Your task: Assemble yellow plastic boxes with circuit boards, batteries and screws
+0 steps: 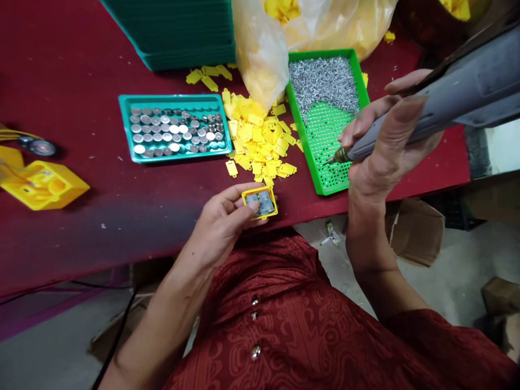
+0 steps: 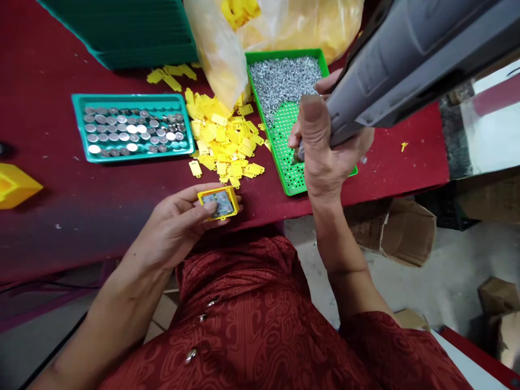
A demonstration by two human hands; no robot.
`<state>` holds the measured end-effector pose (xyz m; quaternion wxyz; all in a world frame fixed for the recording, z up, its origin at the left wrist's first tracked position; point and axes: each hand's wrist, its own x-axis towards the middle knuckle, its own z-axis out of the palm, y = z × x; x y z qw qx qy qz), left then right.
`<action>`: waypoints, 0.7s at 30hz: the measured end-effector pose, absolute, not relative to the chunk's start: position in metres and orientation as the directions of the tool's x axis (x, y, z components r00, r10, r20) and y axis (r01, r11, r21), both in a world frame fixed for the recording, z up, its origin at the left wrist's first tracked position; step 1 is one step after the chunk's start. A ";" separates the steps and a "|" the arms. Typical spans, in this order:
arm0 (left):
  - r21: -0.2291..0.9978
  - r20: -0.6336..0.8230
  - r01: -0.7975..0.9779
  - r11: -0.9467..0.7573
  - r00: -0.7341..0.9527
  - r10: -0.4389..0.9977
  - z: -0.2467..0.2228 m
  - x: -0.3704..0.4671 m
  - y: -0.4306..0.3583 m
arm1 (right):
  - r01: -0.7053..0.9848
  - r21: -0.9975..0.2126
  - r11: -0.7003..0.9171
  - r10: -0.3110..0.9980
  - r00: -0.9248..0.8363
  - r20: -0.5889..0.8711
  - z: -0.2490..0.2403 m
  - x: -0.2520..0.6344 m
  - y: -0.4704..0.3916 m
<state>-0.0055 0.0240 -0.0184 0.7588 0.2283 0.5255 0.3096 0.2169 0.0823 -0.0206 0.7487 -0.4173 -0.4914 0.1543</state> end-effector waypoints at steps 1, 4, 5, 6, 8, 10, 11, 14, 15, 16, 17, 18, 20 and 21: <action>0.670 -0.657 -0.234 0.705 0.255 0.709 -0.019 -0.005 0.024 | 0.136 -0.775 0.617 0.650 0.468 0.599 -0.021 0.216 0.084; 0.666 -0.660 -0.237 0.707 0.255 0.707 -0.019 -0.006 0.024 | 0.134 -0.798 0.588 0.668 0.476 0.572 -0.021 0.214 0.083; 0.666 -0.659 -0.237 0.707 0.257 0.707 -0.019 -0.007 0.024 | 0.174 -0.803 0.570 0.662 0.481 0.574 -0.021 0.214 0.082; 0.666 -0.659 -0.237 0.707 0.257 0.707 -0.019 -0.007 0.024 | 0.225 -0.802 0.553 0.650 0.486 0.584 -0.021 0.214 0.081; 0.667 -0.659 -0.233 0.707 0.259 0.706 -0.020 -0.007 0.024 | 0.317 -0.804 0.504 0.637 0.493 0.593 -0.024 0.214 0.082; 0.669 -0.658 -0.229 0.708 0.260 0.706 -0.021 -0.008 0.024 | 0.347 -0.806 0.480 0.639 0.492 0.592 -0.026 0.214 0.083; 0.668 -0.659 -0.227 0.708 0.261 0.705 -0.021 -0.008 0.024 | 0.343 -0.810 0.476 0.647 0.487 0.587 -0.027 0.214 0.084; 0.664 -0.663 -0.224 0.713 0.265 0.700 -0.021 -0.009 0.024 | 0.357 -0.809 0.468 0.648 0.483 0.588 -0.029 0.214 0.084; 0.663 -0.664 -0.224 0.715 0.266 0.699 -0.021 -0.009 0.024 | 0.369 -0.807 0.461 0.651 0.477 0.590 -0.028 0.214 0.083; 0.661 -0.666 -0.222 0.717 0.268 0.696 -0.021 -0.009 0.024 | 0.378 -0.805 0.456 0.654 0.471 0.592 -0.028 0.214 0.082; 0.660 -0.666 -0.220 0.718 0.270 0.695 -0.020 -0.009 0.024 | 0.383 -0.805 0.453 0.659 0.464 0.592 -0.027 0.214 0.081; 0.659 -0.668 -0.216 0.720 0.273 0.693 -0.020 -0.008 0.024 | 0.376 -0.807 0.456 0.664 0.459 0.590 -0.027 0.214 0.079; 0.660 -0.668 -0.208 0.722 0.278 0.690 -0.019 -0.008 0.024 | 0.330 -0.810 0.484 0.668 0.459 0.586 -0.026 0.213 0.077; 0.660 -0.668 -0.206 0.722 0.279 0.690 -0.019 -0.008 0.024 | 0.303 -0.809 0.504 0.666 0.460 0.587 -0.026 0.212 0.076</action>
